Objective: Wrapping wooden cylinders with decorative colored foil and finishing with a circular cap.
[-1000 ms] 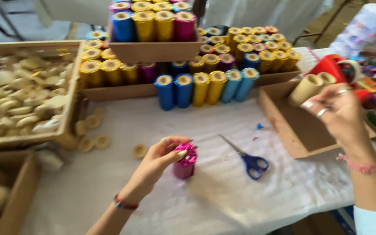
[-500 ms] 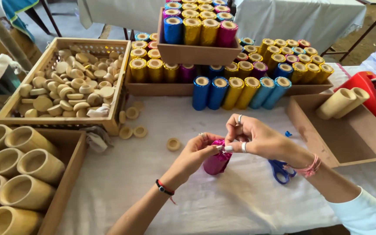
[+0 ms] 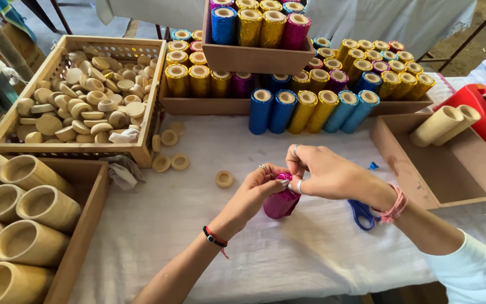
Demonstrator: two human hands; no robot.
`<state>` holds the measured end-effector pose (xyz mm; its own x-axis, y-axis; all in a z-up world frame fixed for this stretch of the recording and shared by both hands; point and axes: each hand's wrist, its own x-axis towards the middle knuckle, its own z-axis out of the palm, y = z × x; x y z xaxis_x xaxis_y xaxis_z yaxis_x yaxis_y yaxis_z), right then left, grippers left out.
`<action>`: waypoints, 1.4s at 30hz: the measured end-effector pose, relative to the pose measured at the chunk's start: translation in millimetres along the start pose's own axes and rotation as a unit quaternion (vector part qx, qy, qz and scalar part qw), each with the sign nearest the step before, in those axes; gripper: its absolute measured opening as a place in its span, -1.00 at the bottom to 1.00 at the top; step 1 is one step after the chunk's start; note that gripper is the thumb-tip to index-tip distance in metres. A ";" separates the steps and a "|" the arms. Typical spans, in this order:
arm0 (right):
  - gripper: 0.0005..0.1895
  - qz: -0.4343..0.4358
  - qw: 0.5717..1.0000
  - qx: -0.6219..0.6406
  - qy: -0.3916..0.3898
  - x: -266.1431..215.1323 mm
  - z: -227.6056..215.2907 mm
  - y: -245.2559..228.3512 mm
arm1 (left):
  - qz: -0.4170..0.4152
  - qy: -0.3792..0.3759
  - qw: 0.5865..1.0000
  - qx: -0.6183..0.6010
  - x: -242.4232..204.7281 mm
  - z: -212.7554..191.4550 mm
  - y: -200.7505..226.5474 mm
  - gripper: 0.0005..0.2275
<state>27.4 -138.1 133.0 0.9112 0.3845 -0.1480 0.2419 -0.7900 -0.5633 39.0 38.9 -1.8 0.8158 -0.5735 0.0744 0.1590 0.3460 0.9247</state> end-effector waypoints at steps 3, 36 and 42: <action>-0.72 0.019 0.999 -0.032 -0.006 6.4 -2.5 -3.9 | 0.004 -0.008 1.000 -0.019 1.8 -1.6 -5.2 -0.79; -0.33 -0.067 0.871 0.477 -0.097 23.5 49.6 144.6 | 0.086 -0.012 0.947 0.309 -23.6 21.2 30.4 -0.47; -0.17 -0.113 0.903 0.412 0.036 -4.5 39.5 106.8 | 0.113 -0.004 0.902 0.417 -19.1 18.5 23.1 -0.46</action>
<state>36.0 -205.4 41.4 0.8964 0.4353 0.0837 0.1215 -0.0596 -0.9908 16.8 44.1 25.0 0.7706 -0.5642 0.2963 -0.4869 -0.2213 0.8450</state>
